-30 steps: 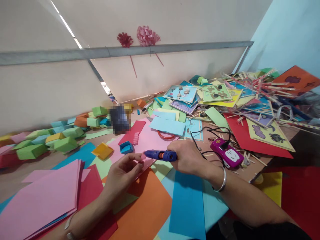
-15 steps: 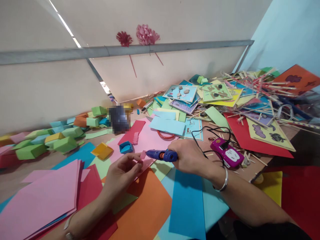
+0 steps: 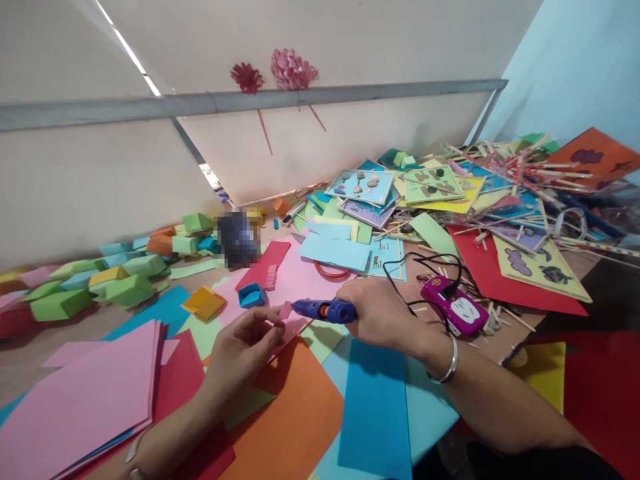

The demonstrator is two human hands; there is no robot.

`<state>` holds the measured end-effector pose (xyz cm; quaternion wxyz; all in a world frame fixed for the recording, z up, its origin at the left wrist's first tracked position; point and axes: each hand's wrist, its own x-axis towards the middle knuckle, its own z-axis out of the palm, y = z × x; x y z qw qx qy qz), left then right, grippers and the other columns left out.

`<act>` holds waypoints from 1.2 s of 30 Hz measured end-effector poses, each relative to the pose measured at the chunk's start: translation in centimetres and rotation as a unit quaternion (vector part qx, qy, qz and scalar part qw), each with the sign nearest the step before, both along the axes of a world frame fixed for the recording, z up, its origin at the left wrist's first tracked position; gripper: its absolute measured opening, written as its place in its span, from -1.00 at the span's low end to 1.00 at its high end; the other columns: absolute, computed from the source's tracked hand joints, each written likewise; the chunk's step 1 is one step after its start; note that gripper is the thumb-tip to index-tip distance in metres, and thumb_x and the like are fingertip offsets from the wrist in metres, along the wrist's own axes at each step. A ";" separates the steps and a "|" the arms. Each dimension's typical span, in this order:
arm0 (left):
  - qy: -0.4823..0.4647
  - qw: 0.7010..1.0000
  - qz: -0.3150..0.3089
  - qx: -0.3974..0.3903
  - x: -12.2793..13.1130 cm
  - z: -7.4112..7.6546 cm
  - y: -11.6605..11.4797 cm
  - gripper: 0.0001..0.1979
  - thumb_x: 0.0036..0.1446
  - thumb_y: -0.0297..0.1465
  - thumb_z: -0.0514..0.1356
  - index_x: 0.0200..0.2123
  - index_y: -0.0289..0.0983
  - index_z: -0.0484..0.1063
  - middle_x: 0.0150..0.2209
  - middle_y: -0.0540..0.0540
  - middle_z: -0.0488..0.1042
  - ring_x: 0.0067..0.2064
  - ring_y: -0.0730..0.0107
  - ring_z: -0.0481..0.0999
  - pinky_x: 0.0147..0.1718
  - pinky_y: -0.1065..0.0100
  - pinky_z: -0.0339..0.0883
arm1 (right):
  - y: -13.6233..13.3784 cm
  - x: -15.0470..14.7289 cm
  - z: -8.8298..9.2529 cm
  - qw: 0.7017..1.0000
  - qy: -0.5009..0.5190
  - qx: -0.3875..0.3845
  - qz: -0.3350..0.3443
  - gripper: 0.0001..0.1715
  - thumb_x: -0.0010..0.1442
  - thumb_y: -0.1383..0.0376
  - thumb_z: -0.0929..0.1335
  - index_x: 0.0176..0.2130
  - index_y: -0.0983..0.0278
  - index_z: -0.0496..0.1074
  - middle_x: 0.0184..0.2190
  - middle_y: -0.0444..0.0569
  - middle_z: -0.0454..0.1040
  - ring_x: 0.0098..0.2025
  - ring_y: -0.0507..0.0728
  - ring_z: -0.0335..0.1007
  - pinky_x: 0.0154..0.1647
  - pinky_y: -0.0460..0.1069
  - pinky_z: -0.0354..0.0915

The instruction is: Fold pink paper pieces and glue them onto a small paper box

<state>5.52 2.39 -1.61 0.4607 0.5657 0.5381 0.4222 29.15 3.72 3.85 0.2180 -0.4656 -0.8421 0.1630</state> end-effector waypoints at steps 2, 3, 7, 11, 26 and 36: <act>0.000 1.000 0.001 -0.004 0.0 0.0 0.0 -0.83 0.01 -0.29 0.25 -0.41 -0.26 0.38 -0.28 -0.09 0.58 -0.55 0.54 0.36 -0.57 0.47 0.26 | 0.1 0.1 -0.1 1.000 -0.004 0.000 0.002 -0.84 0.00 0.45 0.32 -0.56 0.29 0.29 -0.58 -0.14 0.35 -0.52 -0.01 0.16 -0.49 -0.06 -0.11; 0.000 1.000 -0.001 -0.005 0.0 0.0 0.0 -0.83 0.01 -0.29 0.25 -0.42 -0.26 0.38 -0.26 -0.10 0.58 -0.55 0.55 0.35 -0.57 0.47 0.26 | 0.1 0.1 -0.2 1.000 -0.006 0.000 0.006 -0.84 -0.01 0.46 0.32 -0.56 0.29 0.28 -0.58 -0.15 0.34 -0.52 -0.02 0.14 -0.48 -0.06 -0.11; 0.002 1.000 -0.005 -0.002 0.0 -0.1 0.0 -0.85 0.01 -0.30 0.24 -0.43 -0.26 0.38 -0.21 -0.10 0.58 -0.55 0.56 0.33 -0.56 0.46 0.26 | 0.1 0.1 -0.4 1.000 0.001 0.010 0.010 -0.83 -0.03 0.46 0.31 -0.58 0.29 0.24 -0.60 -0.17 0.29 -0.54 -0.03 0.10 -0.49 -0.07 -0.13; 0.001 1.000 -0.004 0.003 -0.1 -0.2 -0.1 -0.84 0.03 -0.29 0.24 -0.42 -0.26 0.38 -0.22 -0.12 0.58 -0.54 0.54 0.34 -0.56 0.47 0.27 | 0.1 0.1 -0.2 1.000 0.000 0.003 0.007 -0.84 -0.03 0.47 0.31 -0.57 0.29 0.27 -0.59 -0.16 0.32 -0.53 -0.02 0.11 -0.48 -0.06 -0.12; -0.001 1.000 0.010 0.011 0.2 0.0 -0.3 -0.85 0.00 -0.30 0.26 -0.44 -0.26 0.40 -0.23 -0.11 0.60 -0.54 0.54 0.37 -0.57 0.48 0.31 | 0.1 0.2 -0.3 1.000 -0.003 -0.005 0.000 -0.84 -0.06 0.49 0.32 -0.57 0.29 0.26 -0.59 -0.16 0.33 -0.53 -0.02 0.13 -0.49 -0.07 -0.09; -0.033 0.999 0.029 0.020 0.4 0.6 -0.6 -0.87 -0.03 -0.33 0.30 -0.45 -0.25 0.44 -0.25 -0.13 0.60 -0.38 0.37 0.54 -0.42 0.41 0.44 | -0.1 -0.9 0.0 0.938 0.301 -0.139 -0.095 -0.75 0.01 0.19 0.46 -0.42 0.29 0.39 -0.48 -0.09 0.42 -0.44 0.04 0.30 -0.43 -0.04 0.27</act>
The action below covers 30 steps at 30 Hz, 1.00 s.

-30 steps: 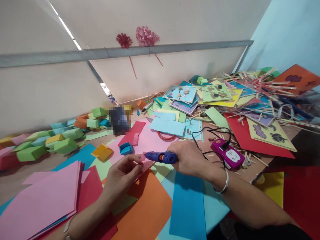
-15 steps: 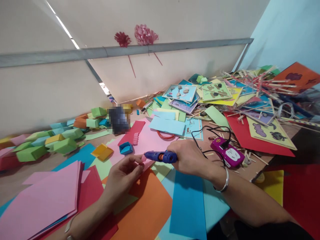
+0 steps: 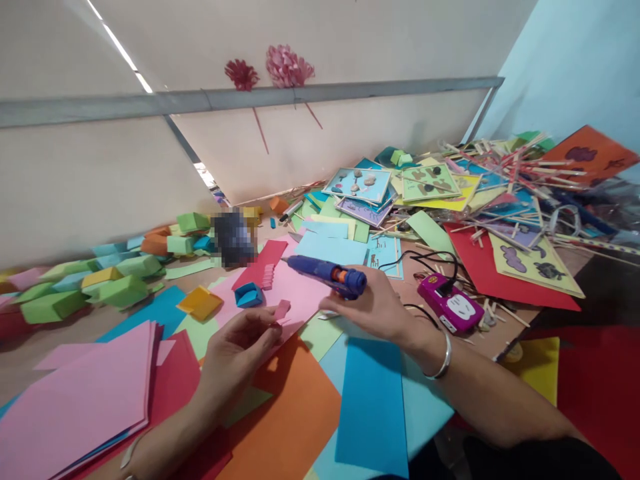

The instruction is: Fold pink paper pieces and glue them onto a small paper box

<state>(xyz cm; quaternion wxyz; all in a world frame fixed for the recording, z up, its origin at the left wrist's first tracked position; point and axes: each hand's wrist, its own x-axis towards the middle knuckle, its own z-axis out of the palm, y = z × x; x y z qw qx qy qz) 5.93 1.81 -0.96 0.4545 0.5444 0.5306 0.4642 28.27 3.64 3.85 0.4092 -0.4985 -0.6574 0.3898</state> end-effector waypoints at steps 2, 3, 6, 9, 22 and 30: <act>-0.007 1.000 -0.010 -0.004 0.2 0.2 -0.4 -0.87 -0.02 -0.33 0.30 -0.45 -0.26 0.44 -0.26 -0.13 0.59 -0.35 0.35 0.55 -0.40 0.40 0.45 | -0.5 -1.1 -0.4 0.992 0.087 -0.088 0.015 -0.65 -0.14 0.25 0.54 -0.34 0.29 0.43 -0.39 -0.07 0.47 -0.40 0.05 0.35 -0.39 -0.03 0.35; -0.010 1.000 -0.017 -0.002 0.3 0.2 -0.5 -0.87 -0.02 -0.34 0.30 -0.45 -0.26 0.44 -0.27 -0.12 0.58 -0.36 0.36 0.55 -0.41 0.41 0.45 | -0.7 -1.7 -0.8 0.987 0.118 -0.108 0.022 -0.58 -0.20 0.28 0.56 -0.30 0.29 0.43 -0.36 -0.07 0.48 -0.39 0.05 0.37 -0.38 -0.02 0.38; -0.009 0.999 -0.042 0.022 0.5 0.1 -0.9 -0.91 -0.01 -0.37 0.28 -0.44 -0.26 0.44 -0.32 -0.09 0.56 -0.43 0.40 0.53 -0.45 0.41 0.46 | -1.7 -3.2 -2.1 0.980 0.155 -0.122 0.032 -0.50 -0.26 0.29 0.58 -0.28 0.28 0.44 -0.35 -0.08 0.47 -0.36 0.06 0.39 -0.37 -0.01 0.42; 0.036 0.995 -0.063 0.073 0.6 -0.1 -1.1 -0.95 0.02 -0.39 0.24 -0.42 -0.24 0.45 -0.43 -0.04 0.54 -0.50 0.42 0.51 -0.49 0.42 0.44 | -2.3 -4.0 -3.1 0.976 0.152 -0.153 0.012 -0.59 -0.15 0.24 0.54 -0.26 0.29 0.46 -0.40 -0.09 0.46 -0.40 0.05 0.36 -0.40 -0.01 0.41; 0.133 0.977 -0.061 0.155 0.4 -0.4 -1.4 -0.93 0.07 -0.42 0.23 -0.31 -0.21 0.44 -0.40 -0.01 0.55 -0.49 0.45 0.52 -0.44 0.43 0.44 | -1.9 -4.1 -2.6 0.992 0.092 -0.088 0.008 -0.88 -0.02 0.32 0.42 -0.49 0.28 0.38 -0.48 -0.12 0.43 -0.40 0.05 0.36 -0.32 0.01 0.32; 0.068 0.995 -0.058 0.043 1.1 0.0 -2.0 -0.85 0.09 -0.28 0.24 -0.30 -0.22 0.45 -0.57 0.07 0.41 -0.55 0.47 0.44 -0.51 0.47 0.38 | -1.9 -4.1 -3.4 0.994 0.088 -0.067 -0.005 -0.87 0.01 0.33 0.39 -0.51 0.30 0.37 -0.50 -0.13 0.44 -0.45 0.00 0.33 -0.39 -0.06 0.32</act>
